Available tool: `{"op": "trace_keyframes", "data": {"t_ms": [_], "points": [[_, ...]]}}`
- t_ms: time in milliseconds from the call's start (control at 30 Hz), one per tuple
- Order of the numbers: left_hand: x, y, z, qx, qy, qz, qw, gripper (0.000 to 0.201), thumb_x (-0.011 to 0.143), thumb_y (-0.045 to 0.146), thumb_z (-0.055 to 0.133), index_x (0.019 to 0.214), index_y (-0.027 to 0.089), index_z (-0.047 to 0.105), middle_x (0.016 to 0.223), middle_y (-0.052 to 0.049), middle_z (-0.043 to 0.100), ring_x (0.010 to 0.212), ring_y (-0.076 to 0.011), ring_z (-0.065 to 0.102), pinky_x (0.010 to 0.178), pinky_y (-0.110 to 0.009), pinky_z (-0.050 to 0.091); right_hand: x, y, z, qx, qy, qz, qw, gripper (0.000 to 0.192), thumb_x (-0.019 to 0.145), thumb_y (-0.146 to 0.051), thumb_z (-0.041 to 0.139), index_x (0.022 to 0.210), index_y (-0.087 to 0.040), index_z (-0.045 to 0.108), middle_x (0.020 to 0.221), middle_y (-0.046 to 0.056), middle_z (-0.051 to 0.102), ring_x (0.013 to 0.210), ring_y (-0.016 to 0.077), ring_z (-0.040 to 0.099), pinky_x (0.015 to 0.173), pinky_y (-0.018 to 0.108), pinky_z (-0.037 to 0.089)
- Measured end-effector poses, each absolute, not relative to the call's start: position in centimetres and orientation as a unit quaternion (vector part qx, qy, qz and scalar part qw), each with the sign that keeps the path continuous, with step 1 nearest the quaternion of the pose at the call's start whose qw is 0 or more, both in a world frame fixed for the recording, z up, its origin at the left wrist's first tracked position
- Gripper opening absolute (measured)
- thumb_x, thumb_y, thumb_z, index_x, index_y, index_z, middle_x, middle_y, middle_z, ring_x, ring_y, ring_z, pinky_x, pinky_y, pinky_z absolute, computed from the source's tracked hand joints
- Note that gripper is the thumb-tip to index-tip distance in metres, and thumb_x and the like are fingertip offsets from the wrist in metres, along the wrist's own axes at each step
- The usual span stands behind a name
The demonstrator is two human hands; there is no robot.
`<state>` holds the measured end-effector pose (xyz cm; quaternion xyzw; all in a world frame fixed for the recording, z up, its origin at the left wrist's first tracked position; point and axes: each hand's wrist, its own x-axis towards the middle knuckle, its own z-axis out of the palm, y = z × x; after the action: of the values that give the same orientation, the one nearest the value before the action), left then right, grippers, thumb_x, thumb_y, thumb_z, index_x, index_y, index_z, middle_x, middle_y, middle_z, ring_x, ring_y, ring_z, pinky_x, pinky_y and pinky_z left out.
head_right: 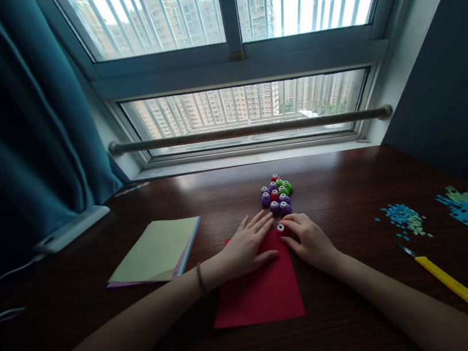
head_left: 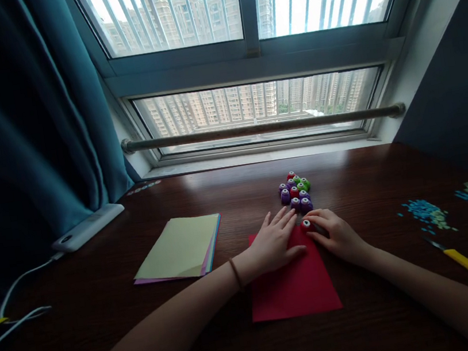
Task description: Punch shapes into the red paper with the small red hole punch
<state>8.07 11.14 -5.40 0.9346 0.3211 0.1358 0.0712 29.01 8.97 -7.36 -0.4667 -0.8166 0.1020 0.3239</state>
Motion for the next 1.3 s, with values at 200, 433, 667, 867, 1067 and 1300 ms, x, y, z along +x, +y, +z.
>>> {"op": "trace_keyframes", "data": {"t_ms": [200, 433, 667, 867, 1067, 1300], "points": [[8.1, 10.8, -6.6, 0.939, 0.326, 0.096, 0.058, 0.065, 0.090, 0.053, 0.030, 0.140, 0.014, 0.019, 0.145, -0.010, 0.020, 0.134, -0.0248, 0.014, 0.105, -0.052, 0.015, 29.8, 10.2, -7.5, -0.481, -0.720, 0.306, 0.396, 0.026, 0.076, -0.032, 0.062, 0.097, -0.017, 0.060, 0.098, 0.007, 0.062, 0.094, 0.0217, 0.056, 0.087, 0.037, 0.042], [8.2, 10.8, -6.5, 0.938, 0.327, 0.104, 0.056, 0.064, 0.089, 0.053, 0.033, 0.139, 0.015, 0.022, 0.145, -0.009, 0.021, 0.134, -0.0236, 0.015, 0.106, -0.050, 0.014, 30.3, 10.8, -7.9, -0.466, -0.516, 0.475, 0.540, 0.035, 0.066, -0.038, 0.072, 0.093, -0.018, 0.064, 0.098, 0.006, 0.065, 0.095, 0.0221, 0.058, 0.093, 0.036, 0.040], [8.2, 10.7, -6.3, 0.938, 0.317, 0.126, 0.064, 0.059, 0.088, 0.045, 0.040, 0.137, 0.014, 0.027, 0.142, -0.010, 0.029, 0.132, -0.0258, 0.021, 0.104, -0.054, 0.017, 30.3, 11.0, -7.9, -0.449, -0.413, 0.512, 0.605, 0.033, 0.066, -0.038, 0.073, 0.091, -0.018, 0.066, 0.095, 0.004, 0.066, 0.089, 0.0171, 0.059, 0.091, 0.030, 0.040], [8.3, 10.5, -5.9, 0.940, 0.293, 0.158, 0.071, 0.042, 0.087, 0.032, 0.043, 0.126, 0.015, 0.042, 0.134, -0.012, 0.042, 0.127, -0.0255, 0.031, 0.103, -0.052, 0.021, 30.1, 10.7, -7.7, -0.451, -0.413, 0.509, 0.606, 0.031, 0.065, -0.036, 0.074, 0.088, -0.016, 0.066, 0.091, 0.005, 0.066, 0.086, 0.0175, 0.059, 0.086, 0.030, 0.043], [8.3, 10.7, -5.8, 0.937, 0.281, 0.185, 0.094, 0.044, 0.083, 0.023, 0.047, 0.126, 0.015, 0.039, 0.127, -0.011, 0.048, 0.119, -0.0224, 0.040, 0.103, -0.048, 0.024, 32.8, 12.6, -7.3, -0.545, -0.550, 0.321, 0.545, 0.039, 0.065, -0.041, 0.070, 0.093, -0.014, 0.064, 0.092, 0.010, 0.066, 0.085, 0.0222, 0.062, 0.080, 0.035, 0.048], [8.4, 11.0, -6.1, 0.939, 0.254, 0.200, 0.118, 0.043, 0.081, 0.019, 0.049, 0.123, 0.016, 0.041, 0.120, -0.010, 0.051, 0.113, -0.0235, 0.044, 0.102, -0.045, 0.029, 41.2, 15.6, -7.2, -0.687, -0.579, 0.065, 0.434, 0.030, 0.059, -0.034, 0.071, 0.083, -0.016, 0.070, 0.084, 0.009, 0.066, 0.078, 0.0253, 0.060, 0.078, 0.039, 0.044]]}}
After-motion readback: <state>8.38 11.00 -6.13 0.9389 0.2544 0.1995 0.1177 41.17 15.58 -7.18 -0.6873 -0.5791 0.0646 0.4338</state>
